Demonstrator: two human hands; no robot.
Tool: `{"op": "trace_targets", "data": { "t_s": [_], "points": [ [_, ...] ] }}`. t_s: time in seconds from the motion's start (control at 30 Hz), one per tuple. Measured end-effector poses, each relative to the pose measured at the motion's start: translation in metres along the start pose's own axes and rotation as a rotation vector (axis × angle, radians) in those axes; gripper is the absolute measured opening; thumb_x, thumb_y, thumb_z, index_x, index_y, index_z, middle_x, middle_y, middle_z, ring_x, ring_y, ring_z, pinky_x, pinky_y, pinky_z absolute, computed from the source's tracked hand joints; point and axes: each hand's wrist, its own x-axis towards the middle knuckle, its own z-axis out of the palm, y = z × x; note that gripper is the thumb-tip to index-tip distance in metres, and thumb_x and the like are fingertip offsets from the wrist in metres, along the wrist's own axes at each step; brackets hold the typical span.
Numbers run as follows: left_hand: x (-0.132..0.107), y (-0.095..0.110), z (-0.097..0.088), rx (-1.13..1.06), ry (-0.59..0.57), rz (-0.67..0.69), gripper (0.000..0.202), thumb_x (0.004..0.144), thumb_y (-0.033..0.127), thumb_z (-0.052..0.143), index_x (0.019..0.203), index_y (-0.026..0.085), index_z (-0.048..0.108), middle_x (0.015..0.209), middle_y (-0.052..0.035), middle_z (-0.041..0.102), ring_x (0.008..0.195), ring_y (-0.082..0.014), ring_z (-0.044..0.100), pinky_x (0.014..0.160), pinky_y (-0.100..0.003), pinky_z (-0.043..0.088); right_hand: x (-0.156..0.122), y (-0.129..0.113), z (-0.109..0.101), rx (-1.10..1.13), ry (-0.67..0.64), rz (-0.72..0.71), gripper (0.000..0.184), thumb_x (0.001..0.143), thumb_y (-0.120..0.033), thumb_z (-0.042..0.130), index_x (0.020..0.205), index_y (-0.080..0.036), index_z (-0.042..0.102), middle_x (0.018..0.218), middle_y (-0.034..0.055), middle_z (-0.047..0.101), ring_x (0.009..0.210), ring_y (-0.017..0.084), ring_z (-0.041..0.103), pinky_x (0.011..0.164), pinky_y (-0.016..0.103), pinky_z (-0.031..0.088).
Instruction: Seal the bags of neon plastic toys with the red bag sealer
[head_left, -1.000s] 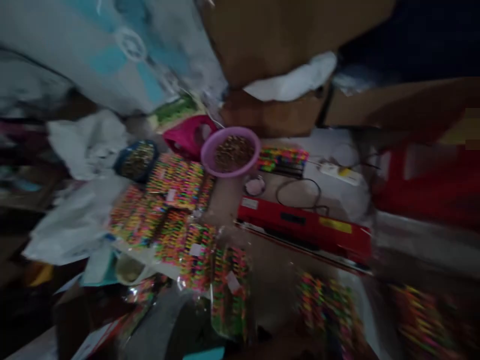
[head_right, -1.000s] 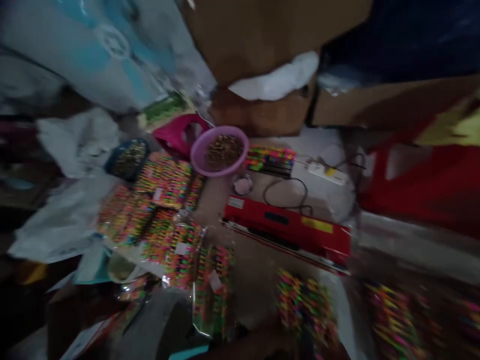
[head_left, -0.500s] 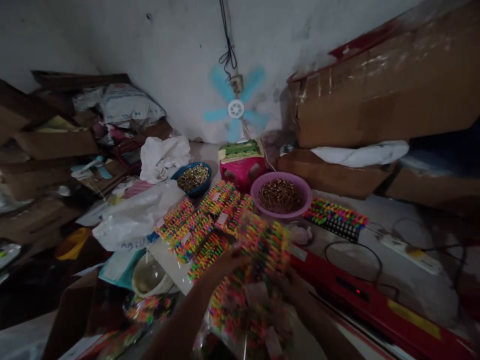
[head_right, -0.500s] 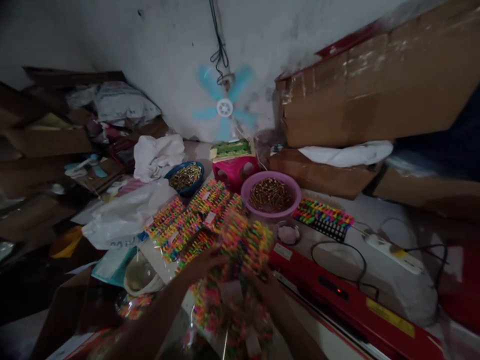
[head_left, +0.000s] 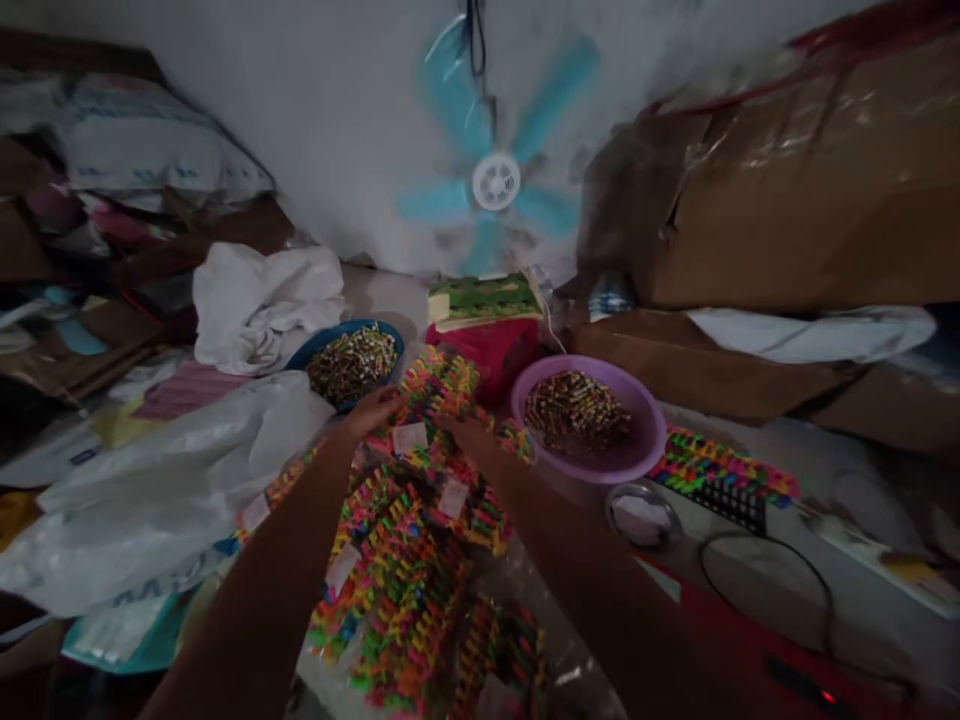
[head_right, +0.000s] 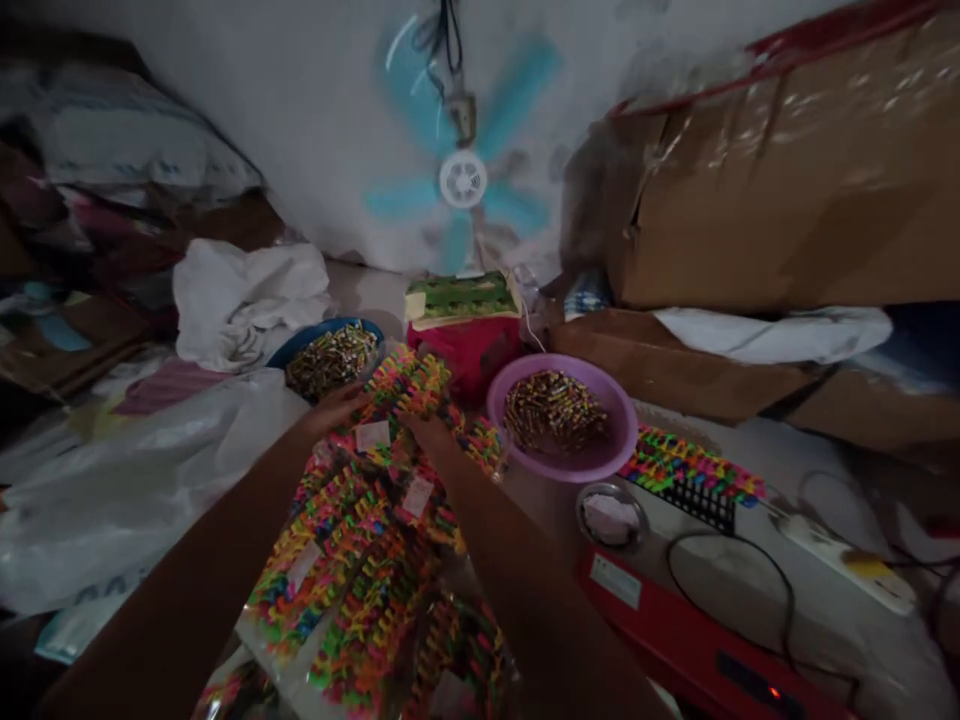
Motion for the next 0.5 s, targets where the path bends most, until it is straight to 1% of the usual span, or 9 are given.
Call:
{"op": "trace_targets", "data": {
  "t_s": [0.07,0.13,0.2,0.23,0.27,0.3,0.33,0.4,0.5],
  "points": [
    [0.000,-0.005,-0.004,0.113,-0.043,0.001,0.044,0.072,0.046,0.058,0.089,0.006,0.064,0.071,-0.0024,0.067,0.071,-0.0180,0.061,0.067,-0.029,0.044,-0.005,0.001,-0.011,-0.018,0.024,0.011,0.046,0.060,-0.049,0.073,0.096,-0.022,0.064,0.086,0.0009,0.069,0.083,0.019,0.062,0.077,0.037,0.051],
    [-0.009,-0.006,-0.005,0.156,-0.024,0.004,0.049,0.080,0.042,0.048,0.105,0.002,0.059,0.086,-0.0034,0.066,0.087,-0.0220,0.061,0.077,-0.036,0.042,-0.027,0.005,-0.040,-0.046,0.032,-0.006,0.048,0.064,-0.050,0.070,0.104,-0.024,0.063,0.096,-0.0002,0.067,0.093,0.017,0.061,0.086,0.038,0.048],
    [-0.032,-0.009,0.001,0.166,0.146,0.054,0.055,0.081,0.042,0.048,0.124,0.008,0.047,0.115,-0.0037,0.059,0.112,-0.0272,0.049,0.089,-0.041,0.035,-0.070,0.015,-0.083,-0.050,0.055,0.030,0.046,0.069,-0.053,0.066,0.103,-0.023,0.064,0.097,0.0011,0.067,0.092,0.018,0.062,0.085,0.039,0.049],
    [-0.051,-0.012,0.008,0.149,0.345,0.131,0.053,0.080,0.045,0.049,0.119,0.009,0.052,0.117,-0.0046,0.059,0.112,-0.0281,0.050,0.091,-0.042,0.036,-0.100,0.023,-0.107,-0.036,0.090,0.083,0.045,0.069,-0.055,0.065,0.099,-0.021,0.066,0.095,0.0026,0.068,0.087,0.018,0.063,0.081,0.038,0.050],
    [-0.076,-0.016,0.020,0.129,0.405,0.214,0.048,0.082,0.046,0.046,0.116,0.012,0.055,0.117,-0.0039,0.059,0.111,-0.0264,0.051,0.092,-0.042,0.037,-0.135,0.033,-0.131,-0.016,0.154,0.155,0.045,0.069,-0.055,0.065,0.097,-0.020,0.067,0.093,0.0043,0.068,0.082,0.019,0.064,0.077,0.037,0.051],
    [-0.106,-0.023,0.035,0.102,0.349,0.240,0.042,0.083,0.046,0.045,0.108,0.016,0.060,0.110,-0.0023,0.063,0.106,-0.0243,0.055,0.092,-0.041,0.039,-0.174,0.044,-0.153,-0.002,0.268,0.245,0.045,0.066,-0.055,0.067,0.092,-0.019,0.068,0.089,0.0056,0.069,0.076,0.019,0.064,0.072,0.036,0.052],
    [-0.139,-0.032,0.054,0.087,0.194,0.204,0.036,0.083,0.046,0.045,0.097,0.020,0.064,0.101,-0.0013,0.066,0.099,-0.0234,0.058,0.090,-0.040,0.042,-0.214,0.058,-0.172,-0.017,0.407,0.335,0.045,0.063,-0.056,0.068,0.086,-0.018,0.068,0.083,0.0067,0.069,0.071,0.018,0.063,0.068,0.034,0.051],
    [-0.208,-0.055,0.101,0.086,-0.238,0.004,0.029,0.075,0.045,0.054,0.086,0.023,0.068,0.086,-0.0022,0.070,0.085,-0.0241,0.062,0.083,-0.039,0.047,-0.289,0.091,-0.202,-0.089,0.620,0.466,0.046,0.056,-0.059,0.070,0.077,-0.017,0.068,0.079,0.0084,0.070,0.067,0.019,0.062,0.067,0.035,0.050],
    [-0.278,-0.093,0.177,0.042,-0.532,-0.292,0.031,0.078,0.041,0.050,0.092,0.021,0.069,0.087,-0.0068,0.071,0.082,-0.0250,0.064,0.079,-0.036,0.047,-0.353,0.142,-0.222,-0.136,0.804,0.638,0.050,0.050,-0.060,0.070,0.078,-0.019,0.070,0.089,0.0101,0.070,0.073,0.022,0.063,0.072,0.040,0.048]
  ]
}}
